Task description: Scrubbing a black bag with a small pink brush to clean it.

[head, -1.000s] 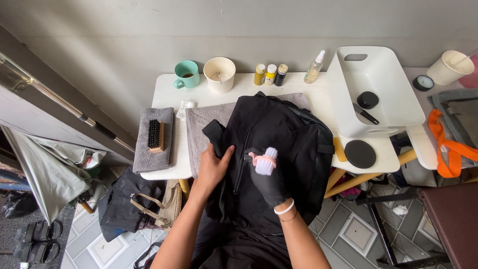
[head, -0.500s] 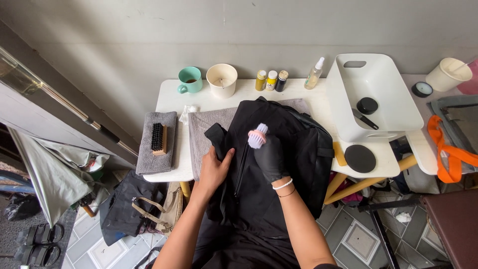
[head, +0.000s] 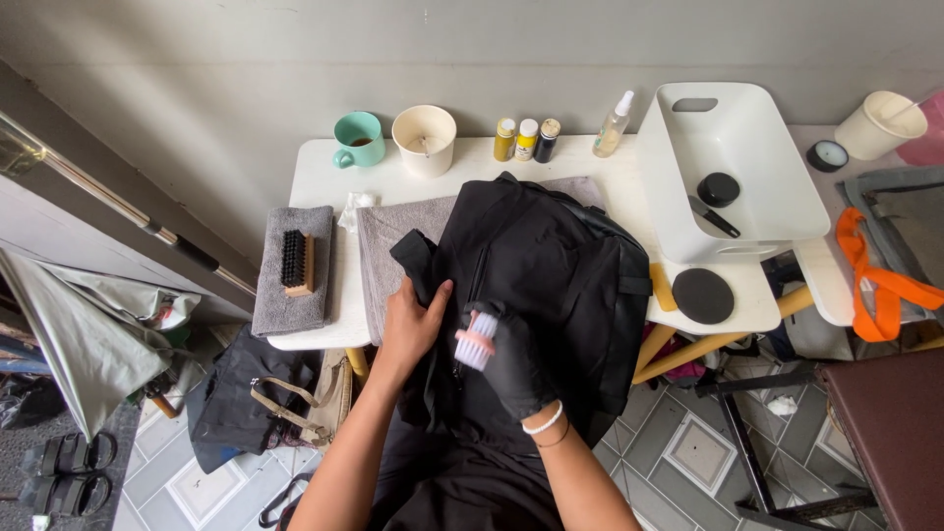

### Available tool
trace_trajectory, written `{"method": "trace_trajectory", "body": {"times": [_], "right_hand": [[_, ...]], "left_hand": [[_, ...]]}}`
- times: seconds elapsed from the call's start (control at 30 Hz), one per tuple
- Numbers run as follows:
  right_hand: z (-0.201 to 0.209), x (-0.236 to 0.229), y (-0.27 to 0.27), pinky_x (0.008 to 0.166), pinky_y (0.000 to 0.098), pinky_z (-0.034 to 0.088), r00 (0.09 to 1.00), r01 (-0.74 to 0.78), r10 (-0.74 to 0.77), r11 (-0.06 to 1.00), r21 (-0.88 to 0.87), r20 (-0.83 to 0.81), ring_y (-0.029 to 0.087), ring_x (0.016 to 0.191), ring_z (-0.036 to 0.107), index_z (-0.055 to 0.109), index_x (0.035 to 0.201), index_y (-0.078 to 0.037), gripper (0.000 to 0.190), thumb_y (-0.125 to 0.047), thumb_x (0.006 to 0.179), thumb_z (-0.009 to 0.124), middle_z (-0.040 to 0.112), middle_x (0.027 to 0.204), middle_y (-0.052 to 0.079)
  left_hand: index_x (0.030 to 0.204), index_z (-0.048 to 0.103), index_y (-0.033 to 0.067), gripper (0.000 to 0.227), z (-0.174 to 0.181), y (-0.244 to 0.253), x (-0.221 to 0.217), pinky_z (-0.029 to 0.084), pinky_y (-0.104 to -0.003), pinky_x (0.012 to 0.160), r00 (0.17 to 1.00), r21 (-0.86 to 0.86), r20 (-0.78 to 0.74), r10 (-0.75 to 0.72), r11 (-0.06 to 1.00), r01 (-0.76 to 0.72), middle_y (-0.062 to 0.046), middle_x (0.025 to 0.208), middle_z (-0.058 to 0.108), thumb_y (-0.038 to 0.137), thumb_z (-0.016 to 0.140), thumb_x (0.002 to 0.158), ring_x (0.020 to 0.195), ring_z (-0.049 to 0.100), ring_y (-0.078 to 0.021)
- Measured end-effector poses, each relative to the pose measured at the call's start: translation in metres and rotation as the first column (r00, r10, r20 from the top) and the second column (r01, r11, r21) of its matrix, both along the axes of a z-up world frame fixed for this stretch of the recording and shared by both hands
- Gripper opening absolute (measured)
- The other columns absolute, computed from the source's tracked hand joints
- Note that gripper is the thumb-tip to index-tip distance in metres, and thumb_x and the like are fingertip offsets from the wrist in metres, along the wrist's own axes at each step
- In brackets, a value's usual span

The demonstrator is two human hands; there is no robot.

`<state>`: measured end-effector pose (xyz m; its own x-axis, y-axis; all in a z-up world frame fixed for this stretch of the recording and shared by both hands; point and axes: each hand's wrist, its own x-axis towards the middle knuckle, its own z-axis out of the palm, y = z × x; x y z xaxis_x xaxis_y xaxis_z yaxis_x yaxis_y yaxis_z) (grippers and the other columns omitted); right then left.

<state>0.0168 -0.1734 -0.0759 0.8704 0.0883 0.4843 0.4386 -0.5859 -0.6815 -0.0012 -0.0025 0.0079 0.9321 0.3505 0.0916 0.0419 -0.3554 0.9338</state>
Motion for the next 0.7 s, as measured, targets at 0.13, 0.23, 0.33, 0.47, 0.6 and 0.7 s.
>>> {"method": "trace_trajectory", "body": {"times": [0.13, 0.23, 0.33, 0.47, 0.6, 0.7], "right_hand": [[0.017, 0.045, 0.004, 0.08, 0.0189, 0.061, 0.999, -0.036, 0.036, 0.999, 0.017, 0.028, 0.013, 0.094, 0.076, 0.08, 0.101, -0.017, 0.031, -0.031, 0.076, 0.091, 0.079, 0.094, -0.004], [0.033, 0.068, 0.007, 0.081, 0.0264, 0.061, 0.998, -0.024, 0.023, 0.999, 0.03, 0.05, 0.02, 0.093, 0.076, 0.079, 0.102, -0.012, 0.024, -0.025, 0.082, 0.084, 0.079, 0.095, 0.003], [0.064, 0.073, 0.017, 0.078, 0.0353, 0.06, 0.988, 0.071, -0.073, 0.997, 0.021, 0.138, 0.033, 0.088, 0.074, 0.079, 0.098, -0.006, 0.015, -0.016, 0.089, 0.074, 0.078, 0.091, 0.013], [0.047, 0.07, 0.013, 0.07, 0.0315, 0.06, 0.983, 0.16, -0.165, 0.985, 0.059, 0.081, 0.026, 0.082, 0.077, 0.083, 0.089, -0.02, 0.015, -0.032, 0.081, 0.087, 0.079, 0.083, 0.003], [0.069, 0.01, 0.017, 0.064, 0.0203, 0.056, 0.977, 0.2, -0.198, 0.98, 0.017, -0.078, 0.012, 0.068, 0.075, 0.078, 0.075, -0.03, 0.022, -0.048, 0.077, 0.09, 0.074, 0.067, -0.012], [0.101, -0.008, 0.037, 0.078, 0.0133, 0.045, 0.549, 0.571, -0.324, 0.819, -0.063, 0.771, 0.001, 0.088, 0.064, 0.064, 0.091, 0.0, 0.023, -0.015, 0.102, 0.052, 0.067, 0.081, -0.009]], "left_hand": [[0.09, 0.059, -0.0045, 0.039, -0.011, 0.002, 0.003, 0.051, -0.041, 0.043, 0.999, 0.018, 0.032, 0.01, 1.0, -0.011, -0.028, 0.067, 0.069, 0.031, 0.075, 0.095, 0.063, 0.073, -0.0404], [0.088, 0.058, -0.0039, 0.04, -0.014, 0.003, 0.002, 0.049, -0.04, 0.042, 0.999, 0.016, 0.038, 0.022, 1.0, -0.023, -0.028, 0.065, 0.067, 0.031, 0.076, 0.094, 0.061, 0.072, -0.0384], [0.087, 0.059, -0.0035, 0.04, -0.015, 0.003, 0.006, 0.048, -0.039, 0.041, 0.999, 0.014, 0.029, 0.023, 1.0, -0.024, -0.027, 0.064, 0.067, 0.032, 0.076, 0.094, 0.059, 0.072, -0.0366], [0.085, 0.059, -0.0033, 0.04, -0.015, 0.003, 0.003, 0.048, -0.039, 0.041, 0.999, 0.02, 0.021, 0.029, 0.999, -0.029, -0.027, 0.063, 0.066, 0.031, 0.077, 0.093, 0.059, 0.072, -0.0383], [0.086, 0.059, -0.0042, 0.039, -0.012, 0.004, 0.008, 0.048, -0.04, 0.041, 0.999, 0.01, 0.044, 0.02, 1.0, -0.02, -0.028, 0.064, 0.067, 0.03, 0.076, 0.094, 0.059, 0.072, -0.0392], [0.088, 0.06, -0.0034, 0.037, -0.012, 0.003, 0.006, 0.05, -0.042, 0.042, 1.0, 0.006, 0.023, 0.018, 1.0, -0.018, -0.027, 0.066, 0.068, 0.029, 0.076, 0.094, 0.062, 0.073, -0.0404]]}}
